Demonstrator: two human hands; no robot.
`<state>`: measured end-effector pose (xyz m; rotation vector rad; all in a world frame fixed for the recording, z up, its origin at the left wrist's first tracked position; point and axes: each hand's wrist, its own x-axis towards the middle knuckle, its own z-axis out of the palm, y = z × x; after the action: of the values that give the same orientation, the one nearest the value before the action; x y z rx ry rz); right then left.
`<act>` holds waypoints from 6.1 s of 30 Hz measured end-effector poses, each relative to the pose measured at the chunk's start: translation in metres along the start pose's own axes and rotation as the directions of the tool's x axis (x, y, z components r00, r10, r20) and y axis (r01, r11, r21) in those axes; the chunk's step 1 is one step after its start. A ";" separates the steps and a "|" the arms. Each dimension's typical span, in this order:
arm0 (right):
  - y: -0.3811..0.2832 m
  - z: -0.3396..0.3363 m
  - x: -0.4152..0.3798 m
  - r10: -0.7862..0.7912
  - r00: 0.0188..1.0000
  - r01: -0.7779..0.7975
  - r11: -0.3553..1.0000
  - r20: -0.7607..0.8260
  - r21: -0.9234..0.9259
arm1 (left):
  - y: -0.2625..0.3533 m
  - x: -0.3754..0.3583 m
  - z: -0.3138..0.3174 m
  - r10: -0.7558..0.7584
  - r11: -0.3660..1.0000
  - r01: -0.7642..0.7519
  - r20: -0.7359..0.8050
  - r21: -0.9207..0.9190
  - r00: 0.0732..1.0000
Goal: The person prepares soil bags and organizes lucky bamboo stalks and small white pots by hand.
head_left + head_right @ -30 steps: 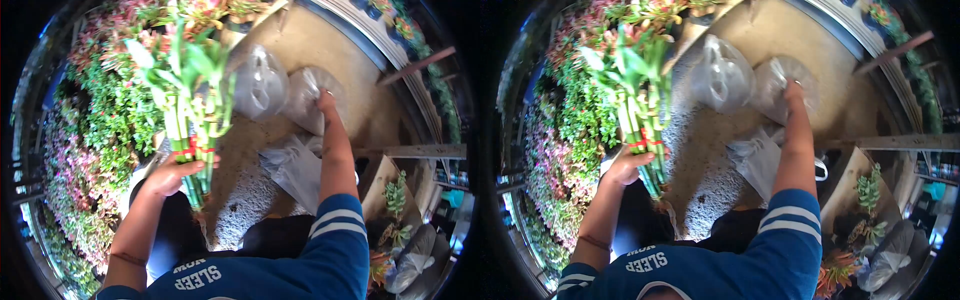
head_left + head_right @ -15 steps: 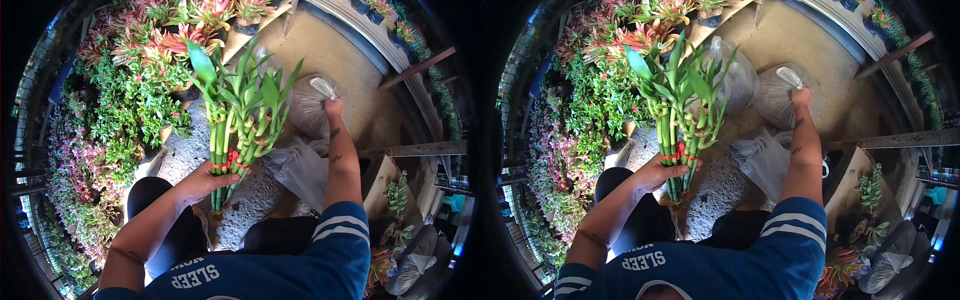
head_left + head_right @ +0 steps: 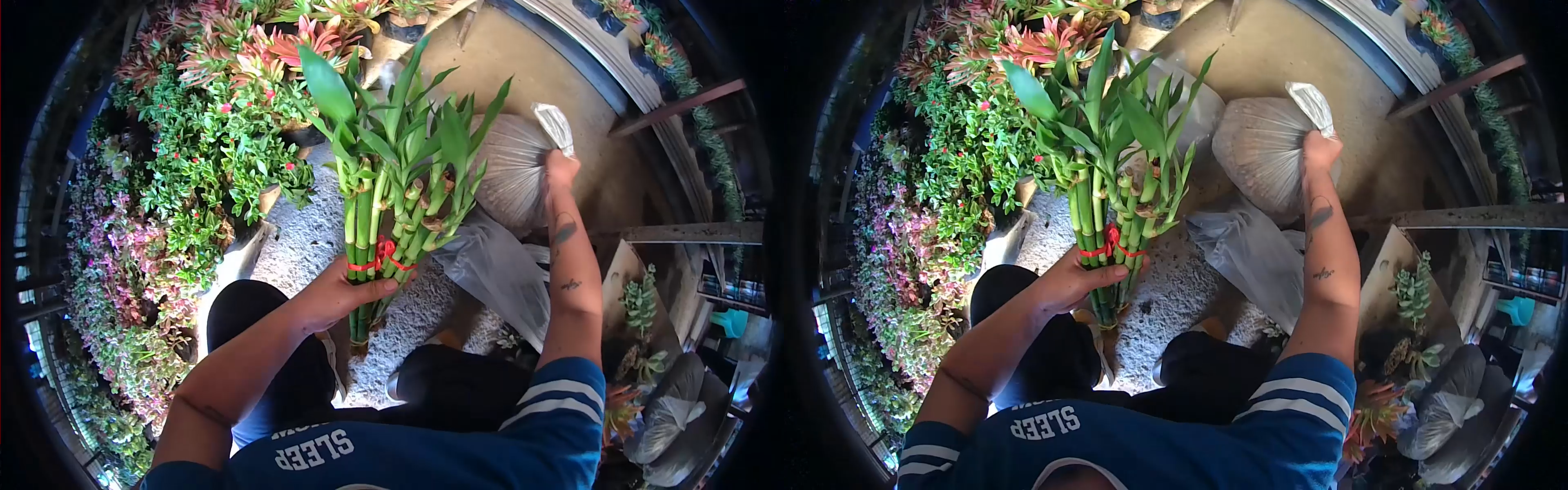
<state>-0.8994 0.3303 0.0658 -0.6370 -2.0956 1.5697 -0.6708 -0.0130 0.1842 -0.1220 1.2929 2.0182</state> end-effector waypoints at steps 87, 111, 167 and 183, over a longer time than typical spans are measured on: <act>-0.295 -0.162 -0.636 0.530 -0.848 0.309 0.518 -0.016 0.798 | 0.024 -0.278 0.413 -0.946 -0.129 -0.907 -0.324 0.402 -0.009; -0.039 -0.041 -0.670 0.598 -0.796 0.509 0.573 0.097 0.643 | -0.238 -0.283 0.249 -0.859 0.449 -0.621 0.119 0.642 -0.498; 0.122 -0.055 -0.831 0.671 -0.486 0.861 0.258 -0.559 -0.439 | -0.351 -0.376 0.236 -0.669 0.598 -0.285 0.271 0.749 -0.692; 0.067 -0.103 -0.797 0.098 -0.783 -0.568 0.291 -0.615 0.770 | -0.365 -0.375 0.245 -0.604 0.668 -0.175 0.390 0.724 -0.695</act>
<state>-0.1971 -0.0547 -0.0320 -2.5948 -0.0283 0.0013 -0.1003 0.0779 0.1939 1.2106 0.0244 0.1119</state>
